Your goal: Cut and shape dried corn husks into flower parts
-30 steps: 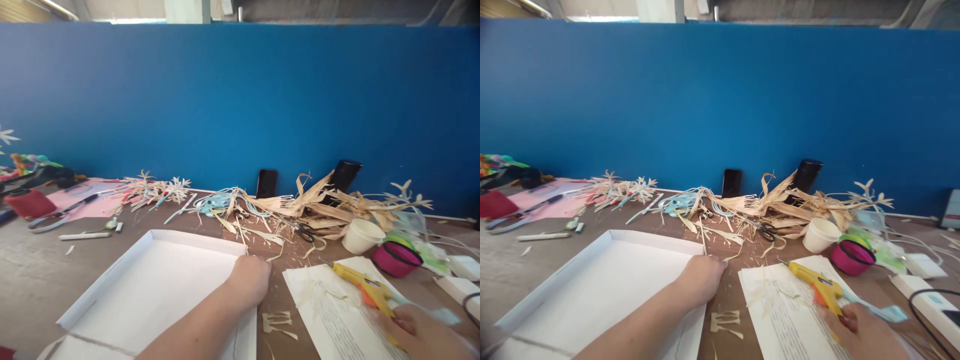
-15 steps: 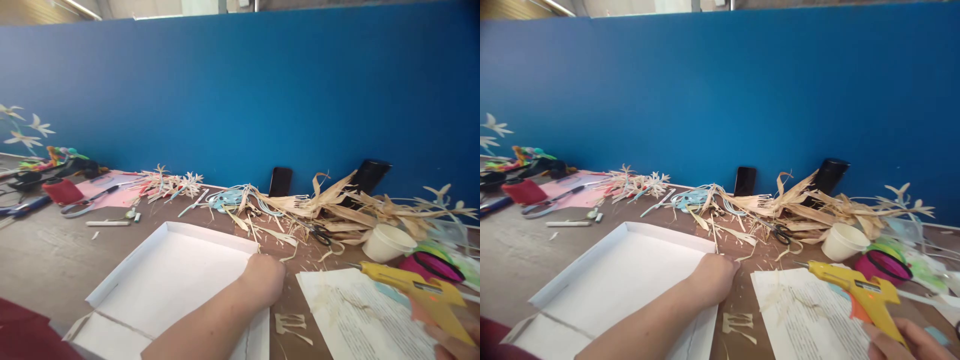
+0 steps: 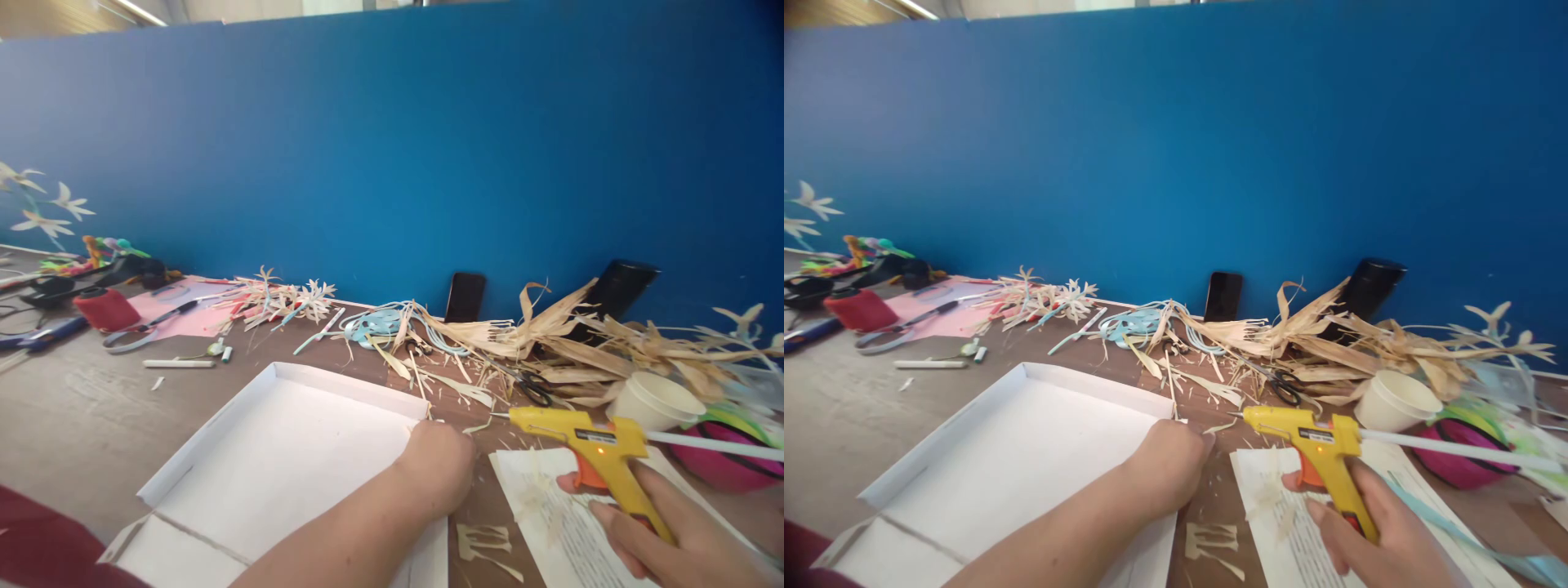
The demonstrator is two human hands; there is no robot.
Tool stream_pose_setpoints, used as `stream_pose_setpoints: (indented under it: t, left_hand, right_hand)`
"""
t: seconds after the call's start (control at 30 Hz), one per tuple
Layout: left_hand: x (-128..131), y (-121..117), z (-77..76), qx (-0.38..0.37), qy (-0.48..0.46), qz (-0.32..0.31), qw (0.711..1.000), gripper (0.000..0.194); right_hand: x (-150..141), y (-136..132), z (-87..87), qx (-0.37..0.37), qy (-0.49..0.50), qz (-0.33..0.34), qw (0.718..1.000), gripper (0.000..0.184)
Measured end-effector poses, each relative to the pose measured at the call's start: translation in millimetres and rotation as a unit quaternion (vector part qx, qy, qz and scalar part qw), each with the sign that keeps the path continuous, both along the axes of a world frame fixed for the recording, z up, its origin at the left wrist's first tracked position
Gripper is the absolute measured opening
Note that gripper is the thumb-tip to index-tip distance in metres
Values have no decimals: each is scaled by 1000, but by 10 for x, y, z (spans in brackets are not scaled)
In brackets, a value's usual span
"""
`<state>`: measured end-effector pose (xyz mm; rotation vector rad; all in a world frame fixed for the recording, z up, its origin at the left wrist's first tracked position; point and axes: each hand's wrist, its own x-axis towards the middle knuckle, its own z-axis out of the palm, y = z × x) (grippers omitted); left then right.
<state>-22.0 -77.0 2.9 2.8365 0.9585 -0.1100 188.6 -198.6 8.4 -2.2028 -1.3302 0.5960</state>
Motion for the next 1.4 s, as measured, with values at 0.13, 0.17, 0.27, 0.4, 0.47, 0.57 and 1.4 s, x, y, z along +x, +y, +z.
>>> stream_pose_setpoints:
  t: [0.13, 0.17, 0.27, 0.4, 0.47, 0.57, 1.4]
  left_hand:
    - [13, 3, -35, 9, -1, -6, 1000, 21]
    - [15, 1, -32, 10, 0, -9, 1000, 21]
    - [13, -7, -13, 19, -5, -20, 1000, 20]
    - [4, -13, -5, 29, -7, -30, 999, 21]
    - [2, -15, -12, 31, -10, -32, 999, 21]
    - [3, -18, -32, 33, -16, -33, 999, 20]
    - [8, -3, -61, 43, -22, -41, 998, 22]
  right_hand:
    - [-149, 76, 37, -24, 12, 6, 1000, 39]
    - [-185, 89, 52, -28, 21, 12, 999, 39]
    - [-278, 127, 80, -36, 32, 13, 999, 37]
    - [-346, 163, 56, -35, 31, 8, 999, 37]
    - [-352, 170, 22, -36, 28, 5, 999, 39]
    - [-343, 173, -30, -35, 30, 20, 999, 42]
    - [-459, 216, 48, -33, 16, 81, 996, 44]
